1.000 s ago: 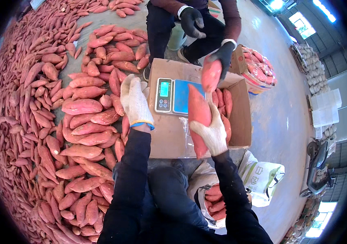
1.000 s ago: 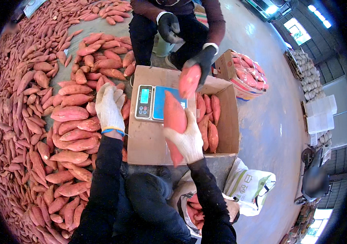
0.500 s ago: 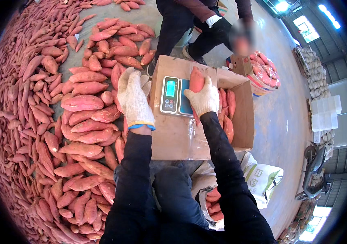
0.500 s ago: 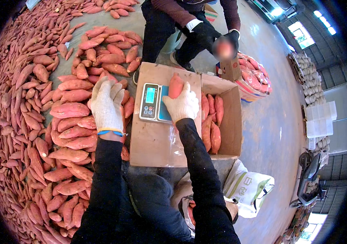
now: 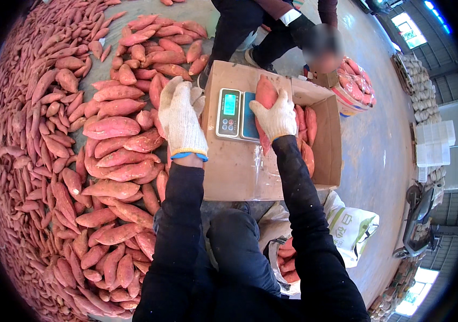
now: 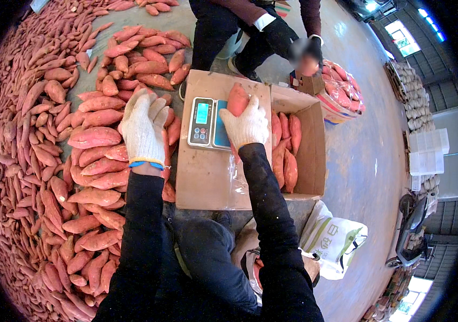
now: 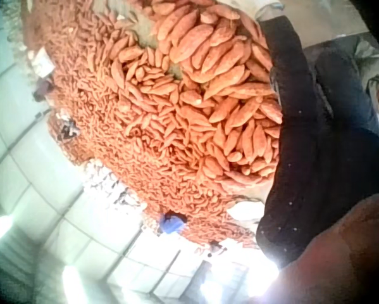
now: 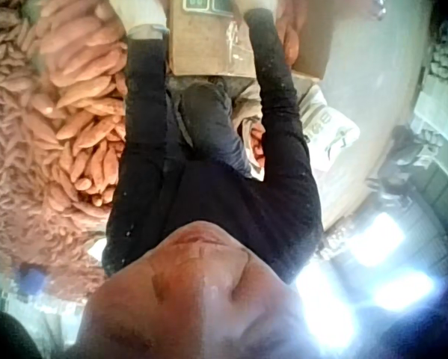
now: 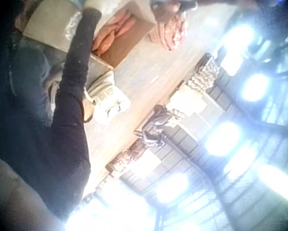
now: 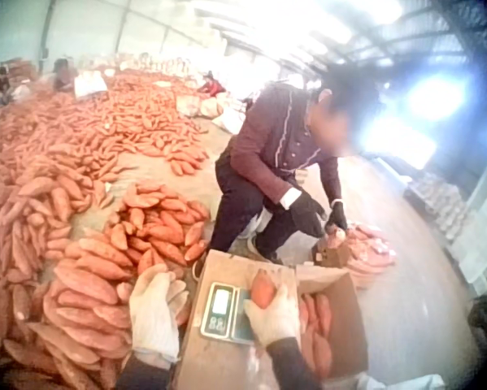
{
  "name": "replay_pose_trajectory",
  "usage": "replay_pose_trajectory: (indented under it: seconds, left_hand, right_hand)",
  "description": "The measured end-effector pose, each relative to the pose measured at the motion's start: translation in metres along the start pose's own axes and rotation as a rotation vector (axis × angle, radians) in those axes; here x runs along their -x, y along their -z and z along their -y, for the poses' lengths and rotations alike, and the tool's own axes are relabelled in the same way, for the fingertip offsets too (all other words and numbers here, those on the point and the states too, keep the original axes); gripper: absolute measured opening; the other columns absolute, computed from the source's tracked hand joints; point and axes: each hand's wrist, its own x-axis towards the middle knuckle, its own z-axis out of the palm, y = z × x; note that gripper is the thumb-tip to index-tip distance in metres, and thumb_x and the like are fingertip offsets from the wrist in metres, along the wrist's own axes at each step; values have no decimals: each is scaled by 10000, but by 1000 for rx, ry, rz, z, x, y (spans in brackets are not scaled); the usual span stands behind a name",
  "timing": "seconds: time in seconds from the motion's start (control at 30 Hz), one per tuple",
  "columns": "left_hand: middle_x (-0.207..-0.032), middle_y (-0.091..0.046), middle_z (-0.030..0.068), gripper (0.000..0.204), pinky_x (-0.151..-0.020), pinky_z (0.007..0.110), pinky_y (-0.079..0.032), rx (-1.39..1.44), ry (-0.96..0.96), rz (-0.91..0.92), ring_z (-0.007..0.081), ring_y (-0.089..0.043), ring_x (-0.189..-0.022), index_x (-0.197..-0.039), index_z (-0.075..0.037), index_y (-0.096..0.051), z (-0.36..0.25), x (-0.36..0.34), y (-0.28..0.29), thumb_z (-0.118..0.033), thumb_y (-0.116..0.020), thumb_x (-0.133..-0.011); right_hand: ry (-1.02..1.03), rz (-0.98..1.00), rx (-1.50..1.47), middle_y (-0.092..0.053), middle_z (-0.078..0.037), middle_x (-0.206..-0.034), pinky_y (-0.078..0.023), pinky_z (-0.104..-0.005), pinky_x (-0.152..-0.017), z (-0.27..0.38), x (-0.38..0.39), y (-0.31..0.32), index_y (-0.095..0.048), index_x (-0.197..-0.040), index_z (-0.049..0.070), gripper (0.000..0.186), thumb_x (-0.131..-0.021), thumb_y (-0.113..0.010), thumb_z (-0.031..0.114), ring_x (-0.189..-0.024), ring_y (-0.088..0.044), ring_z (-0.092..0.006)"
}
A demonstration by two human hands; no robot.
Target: The person sits on the floor and repeatedly picks up sweet potatoes from a large pile, places them on a digital scale, and then transfers them into a white sack. The process is continuous and repetitive, with the person handling the potatoes one by one or in small groups.
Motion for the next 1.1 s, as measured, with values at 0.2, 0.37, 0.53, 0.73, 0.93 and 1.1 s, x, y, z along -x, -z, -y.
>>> replay_pose_trajectory:
  seconds: [0.2, 0.37, 0.53, 0.73, 0.93, 1.1]
  left_hand:
    - [-1084, -617, 62, 347, -787, 296, -523, -3, -28, -1, 179, -621, -920, -1279, -47, -562, 0, -1, 4, -155, -608, -952]
    - [-1058, -623, 62, 326, -759, 288, -514, -52, -81, 18, 177, -618, -912, -1258, -52, -575, 2, -4, 8, -130, -608, -943]
    - [-1058, -626, 73, 308, -729, 280, -505, -121, -68, 63, 181, -618, -905, -1251, -57, -578, 18, 0, -6, -132, -577, -952]
    - [-1246, -576, 123, 355, -956, 361, -487, -432, -107, 195, 236, -585, -1112, -1314, -32, -525, 19, -36, 35, -155, -542, -982]
    - [-1399, -484, 199, 425, -1079, 387, -425, -539, -105, 218, 302, -494, -1292, -1378, 23, -466, -3, -21, 25, -204, -498, -1020]
    - [-1466, -414, 209, 448, -1109, 386, -427, -901, -310, 201, 315, -460, -1330, -1429, 72, -384, -32, -24, 47, -145, -424, -1039]
  right_hand:
    - [53, -118, -59, -533, -298, -1302, -455, -512, -987, -5, -5, 2, -377, -1428, -27, 919, -769, -724, 510, -1176, -553, -456]
    - [12, -116, -65, -529, -289, -1303, -456, -507, -983, -3, -2, -3, -370, -1437, -15, 938, -759, -736, 520, -1164, -553, -459]
    - [76, -120, 132, -558, -260, -1264, -474, -492, -953, -29, 1, -22, -379, -1449, 36, 957, -725, -751, 540, -1123, -576, -441]
    - [-65, 84, -343, -601, -266, -1186, -487, -454, -946, -46, 9, 24, -431, -1386, 20, 906, -649, -780, 416, -1103, -602, -419]
    - [-204, 49, -381, -634, -241, -1189, -486, -379, -972, -191, 32, 106, -529, -1302, 0, 836, -622, -797, 405, -1120, -632, -344]
    - [-452, 61, -252, -627, -242, -1225, -485, -386, -976, -309, 4, 105, -499, -1353, 5, 912, -639, -783, 495, -1141, -627, -339]
